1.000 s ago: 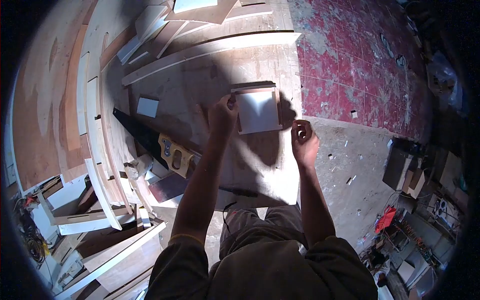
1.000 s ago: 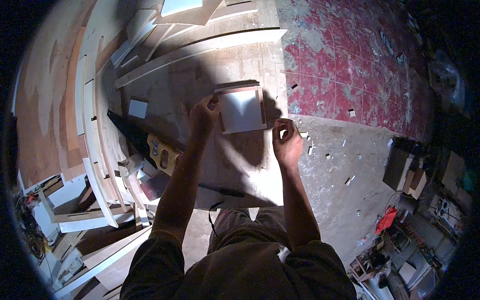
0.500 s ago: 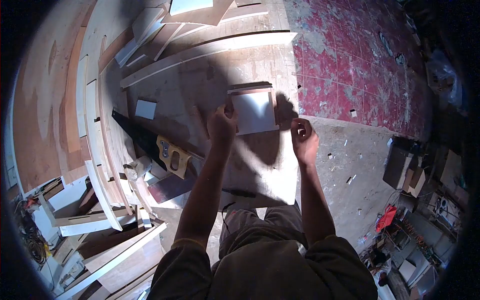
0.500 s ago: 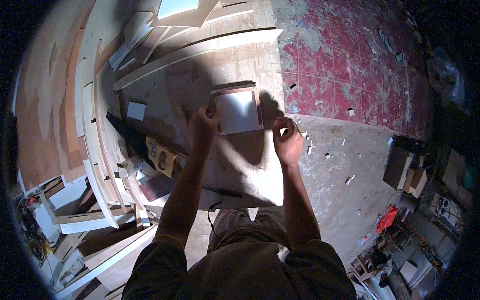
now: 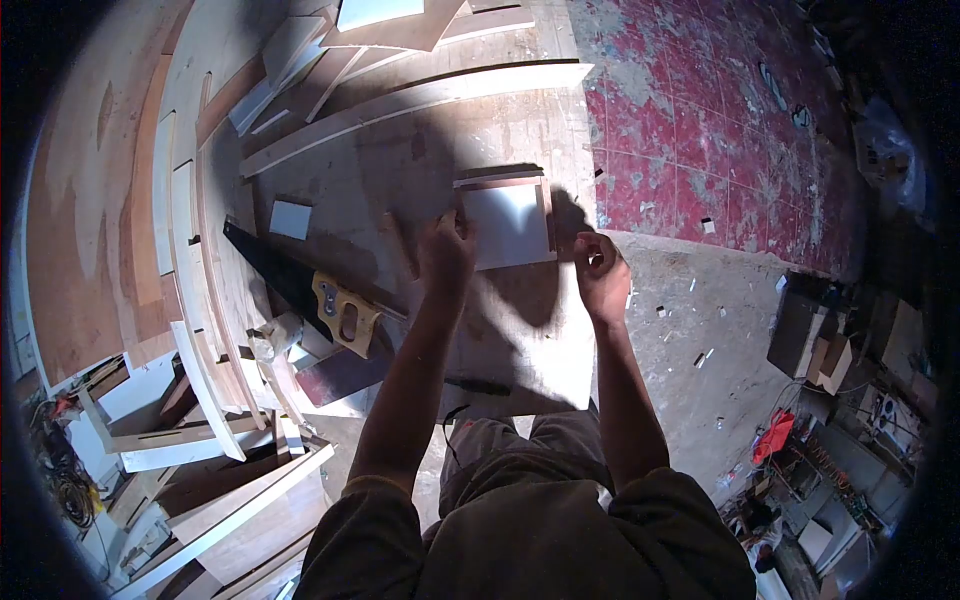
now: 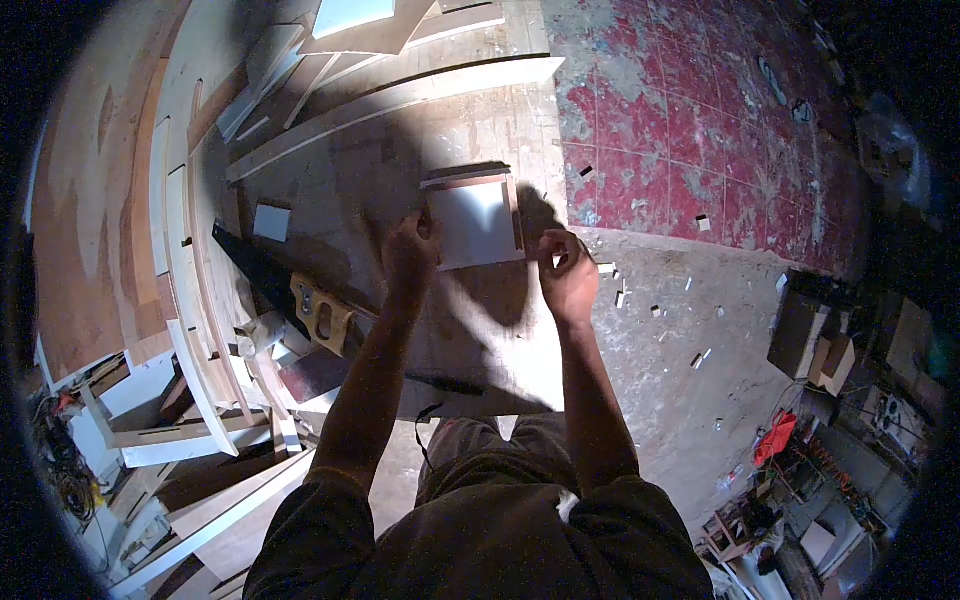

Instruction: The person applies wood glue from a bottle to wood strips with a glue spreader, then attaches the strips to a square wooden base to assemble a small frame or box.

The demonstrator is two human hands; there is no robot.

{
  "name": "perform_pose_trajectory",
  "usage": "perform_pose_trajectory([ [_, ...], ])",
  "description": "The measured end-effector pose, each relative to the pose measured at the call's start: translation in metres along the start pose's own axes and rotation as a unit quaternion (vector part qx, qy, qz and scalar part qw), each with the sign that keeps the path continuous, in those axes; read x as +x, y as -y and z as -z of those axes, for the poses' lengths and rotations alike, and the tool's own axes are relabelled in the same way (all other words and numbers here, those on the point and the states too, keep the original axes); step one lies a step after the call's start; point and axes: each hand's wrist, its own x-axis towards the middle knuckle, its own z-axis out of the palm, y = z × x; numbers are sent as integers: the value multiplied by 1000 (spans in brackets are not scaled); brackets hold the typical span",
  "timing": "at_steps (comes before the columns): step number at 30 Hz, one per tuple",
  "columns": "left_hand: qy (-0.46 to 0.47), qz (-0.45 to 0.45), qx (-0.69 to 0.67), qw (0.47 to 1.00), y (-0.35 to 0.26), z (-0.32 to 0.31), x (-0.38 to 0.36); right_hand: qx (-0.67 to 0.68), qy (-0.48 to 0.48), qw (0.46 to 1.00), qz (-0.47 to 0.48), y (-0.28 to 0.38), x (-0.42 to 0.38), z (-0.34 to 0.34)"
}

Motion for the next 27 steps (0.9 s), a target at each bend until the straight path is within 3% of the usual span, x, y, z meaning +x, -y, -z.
perform_pose_trajectory([
  [8, -7, -8, 12, 1000, 1, -3, 0, -3, -4, 1000, 16, -9, 4, -1],
  [11, 4, 19, -1, 1000, 1, -5, 0, -8, 33, 998, 53, -3, 11, -11],
  [15, -5, -18, -4, 1000, 1, -1, -1, -61, 89, 993, 40, 2, 20, -33],
  [23, -20, -46, 31, 998, 7, -1, -3, -141, 34, 988, 57, 5, 21, -44],
  [27, -19, -20, -19, 999, 6, -1, -4, -158, 42, 986, 29, 9, 18, -43],
])
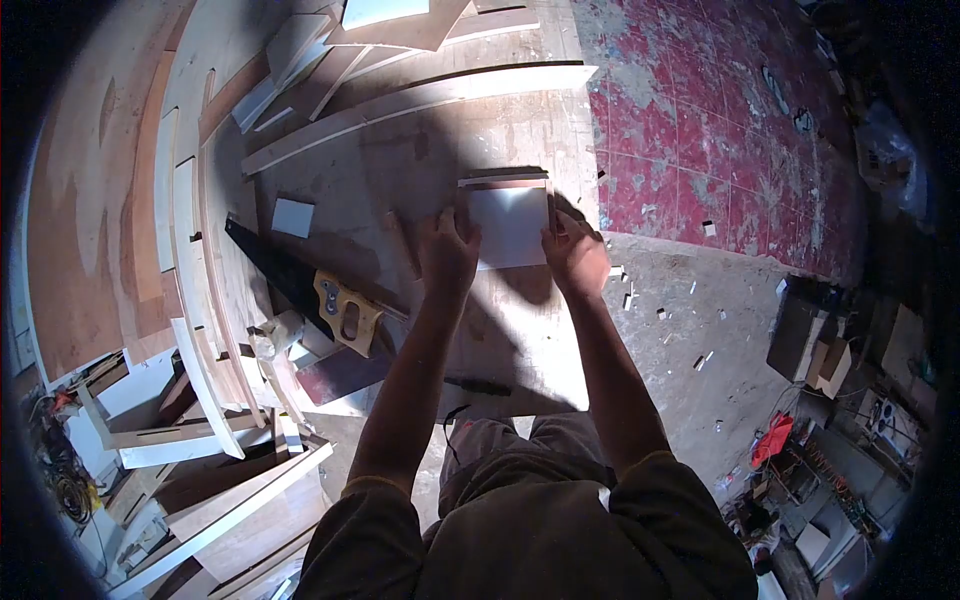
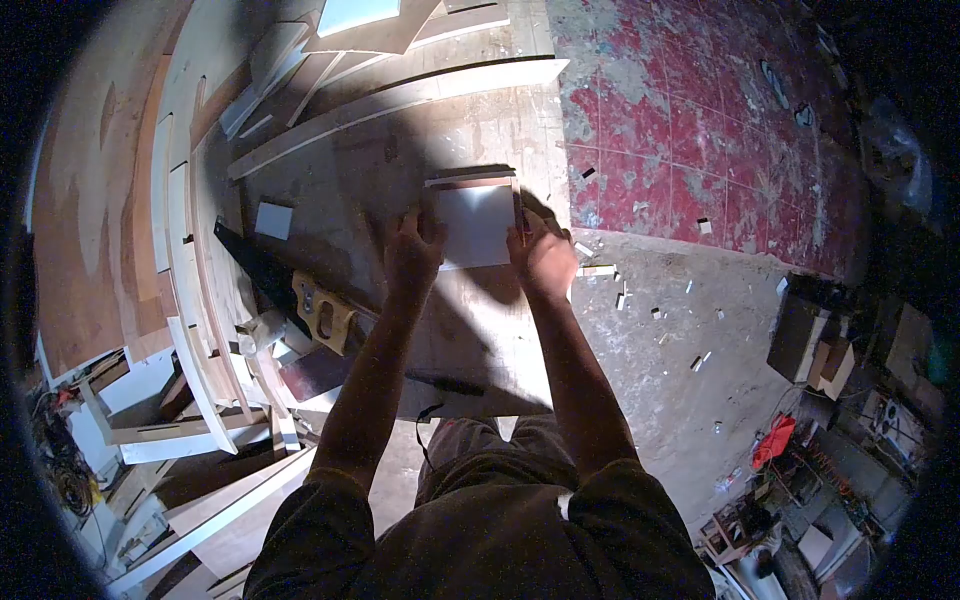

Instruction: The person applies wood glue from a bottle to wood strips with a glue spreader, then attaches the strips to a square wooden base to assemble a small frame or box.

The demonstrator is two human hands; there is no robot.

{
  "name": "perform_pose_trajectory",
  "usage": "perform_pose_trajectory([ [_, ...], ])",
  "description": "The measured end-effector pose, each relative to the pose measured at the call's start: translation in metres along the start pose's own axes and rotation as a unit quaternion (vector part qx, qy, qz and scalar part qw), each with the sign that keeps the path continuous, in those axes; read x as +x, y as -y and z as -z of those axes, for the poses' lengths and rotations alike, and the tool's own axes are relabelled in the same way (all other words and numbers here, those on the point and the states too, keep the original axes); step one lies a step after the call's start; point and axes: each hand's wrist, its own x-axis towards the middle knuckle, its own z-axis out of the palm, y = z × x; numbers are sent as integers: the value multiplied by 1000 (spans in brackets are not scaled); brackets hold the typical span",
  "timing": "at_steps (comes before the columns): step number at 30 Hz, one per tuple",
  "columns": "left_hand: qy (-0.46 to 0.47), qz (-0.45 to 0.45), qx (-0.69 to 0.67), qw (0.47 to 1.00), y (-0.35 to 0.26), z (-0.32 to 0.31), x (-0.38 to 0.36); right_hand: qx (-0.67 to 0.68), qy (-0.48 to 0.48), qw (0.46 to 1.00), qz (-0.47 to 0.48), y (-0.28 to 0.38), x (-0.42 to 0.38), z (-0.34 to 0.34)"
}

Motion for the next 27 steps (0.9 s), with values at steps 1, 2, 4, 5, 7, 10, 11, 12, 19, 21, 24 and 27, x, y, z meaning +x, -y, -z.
perform_pose_trajectory([
  [1, 17, 5, 7, 1000, 2, -1, 0, 0, 0, 1000, 0, -1, 0, 0],
  [2, 16, 5, 7, 1000, 3, -2, 0, 4, -9, 1000, 7, -1, -1, -1],
  [4, 40, 15, 47, 998, 0, -2, -1, 7, -17, 1000, 14, -2, -1, -3],
  [5, 40, 14, 46, 998, -1, -2, 0, 1, -16, 1000, 16, -3, 0, -3],
  [7, 74, 34, 56, 995, 0, -5, -1, -6, -15, 1000, 17, -2, -1, -3],
  [10, 75, 29, 31, 996, 1, -6, -2, -21, -23, 999, 9, 2, -2, 1],
  [11, 75, 28, 31, 996, 1, -6, -2, -20, -20, 999, 15, 4, -2, 3],
  [12, 69, 25, 28, 997, 0, -5, -2, -19, -17, 999, 22, 4, -2, 5],
  [19, 6, -8, 37, 999, 0, -8, -3, -59, -9, 998, 29, -1, -2, 1],
  [21, 0, -16, 29, 999, 1, -10, -5, -52, -20, 998, 33, -1, -1, 0],
  [24, 4, -17, 28, 999, 2, -8, -4, -41, -9, 999, 23, 0, -1, 2],
  [27, -5, -25, 20, 999, 1, -9, -3, -47, -18, 998, 43, -2, -1, -1],
])
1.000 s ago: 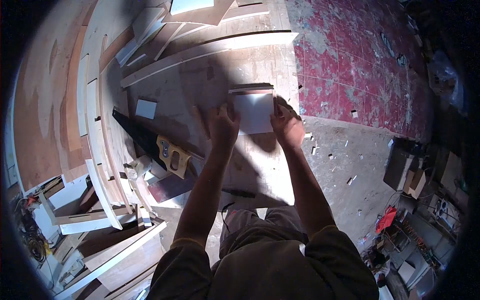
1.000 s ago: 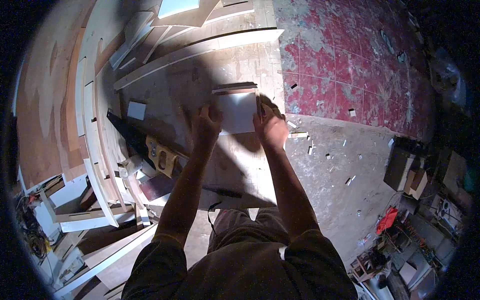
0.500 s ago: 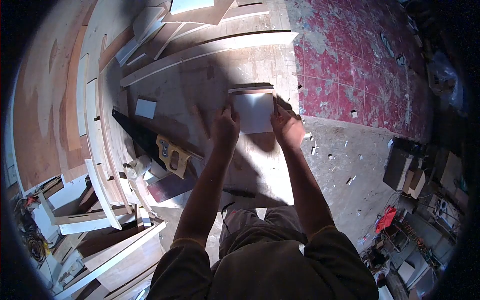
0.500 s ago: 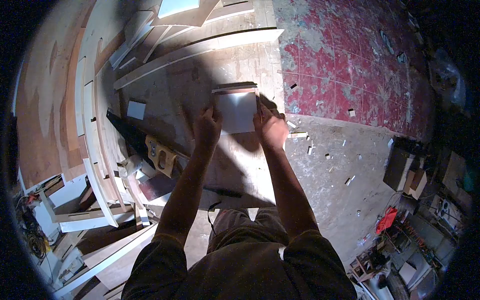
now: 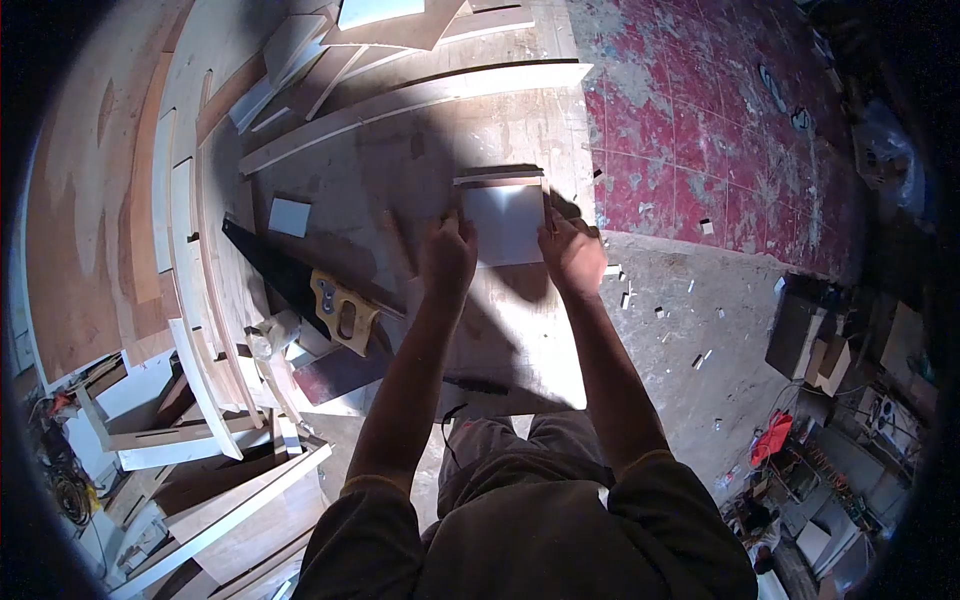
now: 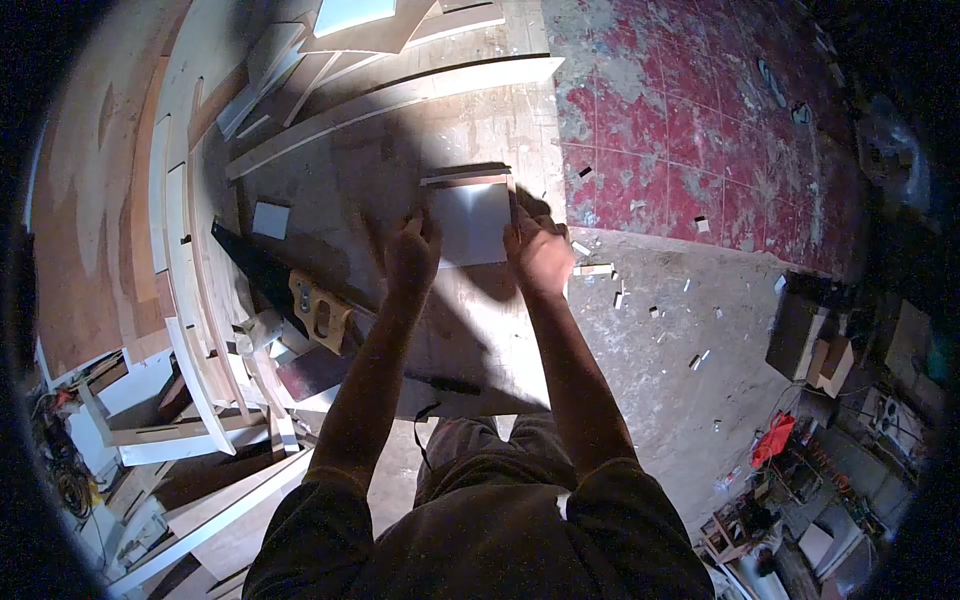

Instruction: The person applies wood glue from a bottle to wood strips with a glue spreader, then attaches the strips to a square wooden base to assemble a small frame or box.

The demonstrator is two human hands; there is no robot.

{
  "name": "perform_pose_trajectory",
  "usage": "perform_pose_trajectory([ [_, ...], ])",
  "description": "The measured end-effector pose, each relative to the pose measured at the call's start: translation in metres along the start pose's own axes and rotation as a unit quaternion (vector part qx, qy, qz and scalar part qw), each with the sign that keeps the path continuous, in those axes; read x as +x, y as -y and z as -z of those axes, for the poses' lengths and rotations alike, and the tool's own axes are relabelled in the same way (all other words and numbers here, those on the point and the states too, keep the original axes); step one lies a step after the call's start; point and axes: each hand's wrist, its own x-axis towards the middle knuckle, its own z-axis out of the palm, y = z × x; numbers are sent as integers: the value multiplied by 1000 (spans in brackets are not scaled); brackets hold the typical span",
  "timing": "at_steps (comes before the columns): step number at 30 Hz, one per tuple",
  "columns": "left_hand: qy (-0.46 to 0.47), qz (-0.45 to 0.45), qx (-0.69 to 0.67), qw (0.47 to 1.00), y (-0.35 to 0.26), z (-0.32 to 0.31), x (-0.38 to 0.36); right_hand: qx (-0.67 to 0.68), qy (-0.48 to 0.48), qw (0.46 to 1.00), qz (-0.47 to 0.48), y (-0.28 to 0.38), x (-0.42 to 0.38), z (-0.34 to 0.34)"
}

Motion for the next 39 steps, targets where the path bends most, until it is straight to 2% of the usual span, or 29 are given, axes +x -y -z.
perform_pose_trajectory([
  [2, -22, -15, -12, 1000, -1, 1, 0, 2, -1, 1000, 1, -2, 0, -2],
  [4, 26, 40, 6, 999, -1, 1, 2, 3, -4, 1000, 2, -3, -1, -4],
  [8, 28, 29, 6, 999, -1, 2, 4, 13, -22, 1000, 16, -5, 0, -4],
  [10, 66, 45, 5, 997, -7, 9, 7, 10, -18, 1000, 13, -4, 0, -4],
  [15, 44, 41, -8, 998, -4, 7, 5, 5, 10, 1000, 0, 1, 1, 6],
  [19, 36, 27, -3, 999, -5, 10, 5, -17, -12, 1000, 18, 1, 1, 6],
  [22, 32, 35, 5, 999, -11, 16, 5, 15, 11, 1000, 6, 1, 4, 9],
  [23, 32, 37, 6, 999, -9, 17, 6, 34, -16, 999, -2, -4, 7, 7],
  [26, -13, 16, -33, 999, 8, 21, 5, 92, -43, 995, -6, -9, 10, 18],
  [28, -18, 60, -23, 998, 23, 34, 8, 159, -67, 985, -28, -12, 11, 28],
  [32, -92, 98, -55, 989, 34, 72, 5, 139, -41, 984, -103, -30, 3, 43],
  [34, -135, 66, 78, 986, 49, 71, 2, 144, -72, 984, -76, -45, -2, 38],
  [35, -136, 65, 77, 986, 50, 69, 0, 168, -67, 980, -87, -51, -4, 38],
  [37, -175, 203, 133, 954, 42, 70, -3, 186, -41, 975, -118, -47, -8, 48],
  [38, -175, 202, 133, 954, 41, 73, -4, 185, -42, 975, -118, -50, -9, 46],
  [39, -129, 241, 90, 958, 40, 78, -5, 190, -53, 975, -106, -53, -11, 45],
])
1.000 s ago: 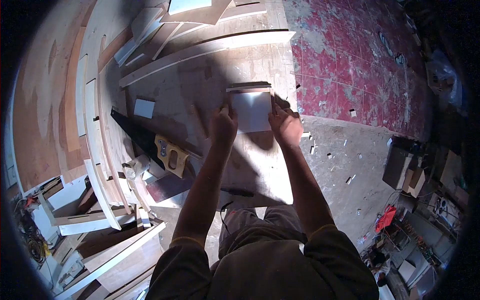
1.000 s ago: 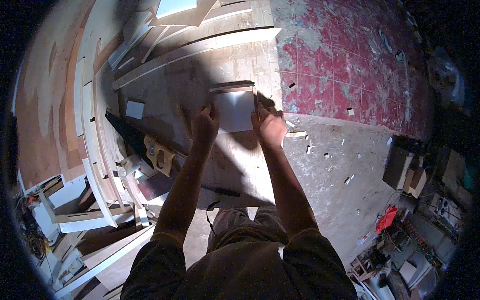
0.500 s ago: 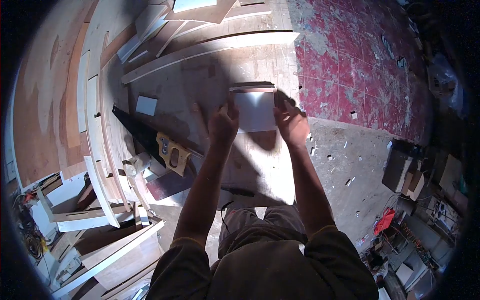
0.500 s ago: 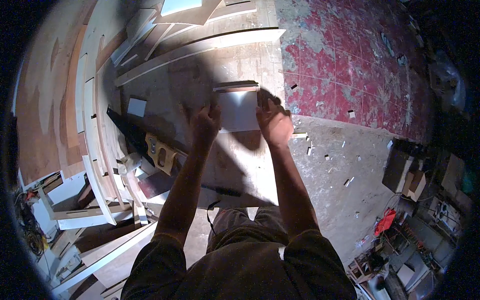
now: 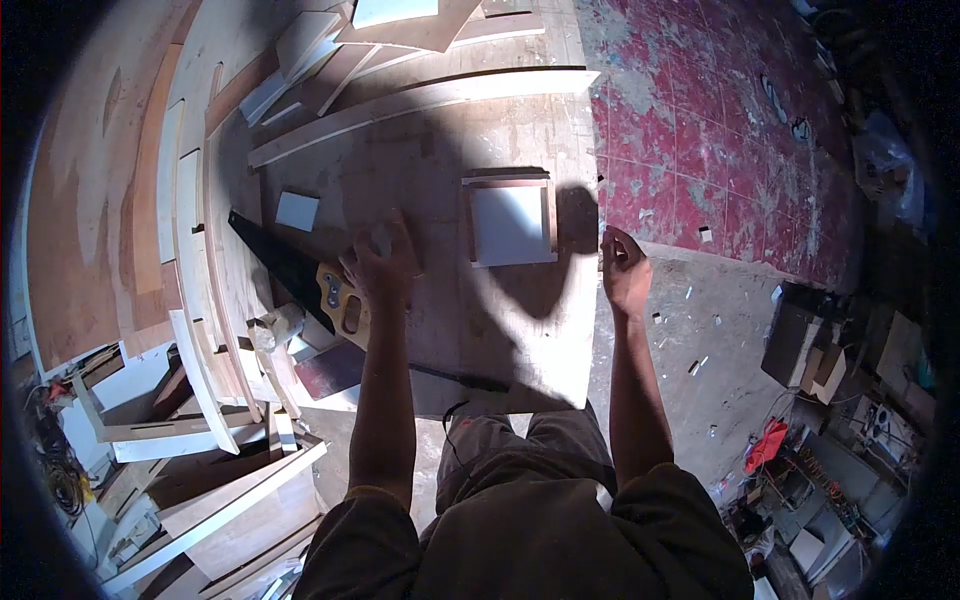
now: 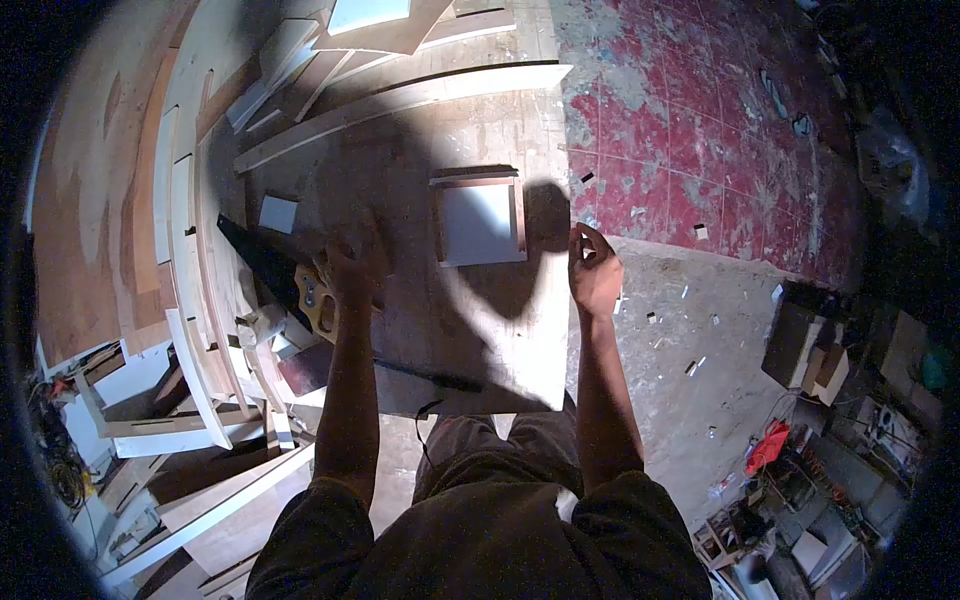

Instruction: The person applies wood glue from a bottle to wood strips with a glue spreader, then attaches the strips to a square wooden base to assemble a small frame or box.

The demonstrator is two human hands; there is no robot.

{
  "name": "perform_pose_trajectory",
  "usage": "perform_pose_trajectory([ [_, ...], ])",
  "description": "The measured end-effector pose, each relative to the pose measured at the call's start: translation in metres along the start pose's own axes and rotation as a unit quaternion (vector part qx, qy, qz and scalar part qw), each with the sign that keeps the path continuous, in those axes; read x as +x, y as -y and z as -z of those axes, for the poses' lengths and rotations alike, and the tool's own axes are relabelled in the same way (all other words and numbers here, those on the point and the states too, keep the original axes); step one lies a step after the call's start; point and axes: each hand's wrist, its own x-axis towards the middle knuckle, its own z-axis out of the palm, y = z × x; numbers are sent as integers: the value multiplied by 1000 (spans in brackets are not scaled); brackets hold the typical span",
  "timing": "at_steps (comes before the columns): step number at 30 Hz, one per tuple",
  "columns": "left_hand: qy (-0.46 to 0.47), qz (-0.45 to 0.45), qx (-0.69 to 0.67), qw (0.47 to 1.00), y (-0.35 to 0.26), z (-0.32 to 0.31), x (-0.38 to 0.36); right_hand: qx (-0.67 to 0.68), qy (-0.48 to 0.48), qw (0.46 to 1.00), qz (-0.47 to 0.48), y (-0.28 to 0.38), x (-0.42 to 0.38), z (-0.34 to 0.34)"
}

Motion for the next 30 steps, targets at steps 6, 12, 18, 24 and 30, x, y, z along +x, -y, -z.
perform_pose_trajectory([
  [6, 66, -54, -2, 996, 27, -15, 3, 40, 15, 999, 3, -8, -7, 8],
  [12, 83, -162, -15, 983, 26, -12, -3, 25, 20, 999, -21, -8, -16, 13],
  [18, 45, -250, -132, 958, 3, -8, -18, 39, 52, 997, -28, -14, -20, 17],
  [24, 102, -388, -67, 913, -36, -8, -65, 53, 60, 996, -41, -19, -24, 21],
  [30, 124, -397, -54, 908, -49, -16, -76, 59, 61, 996, -40, -14, -27, 27],
])
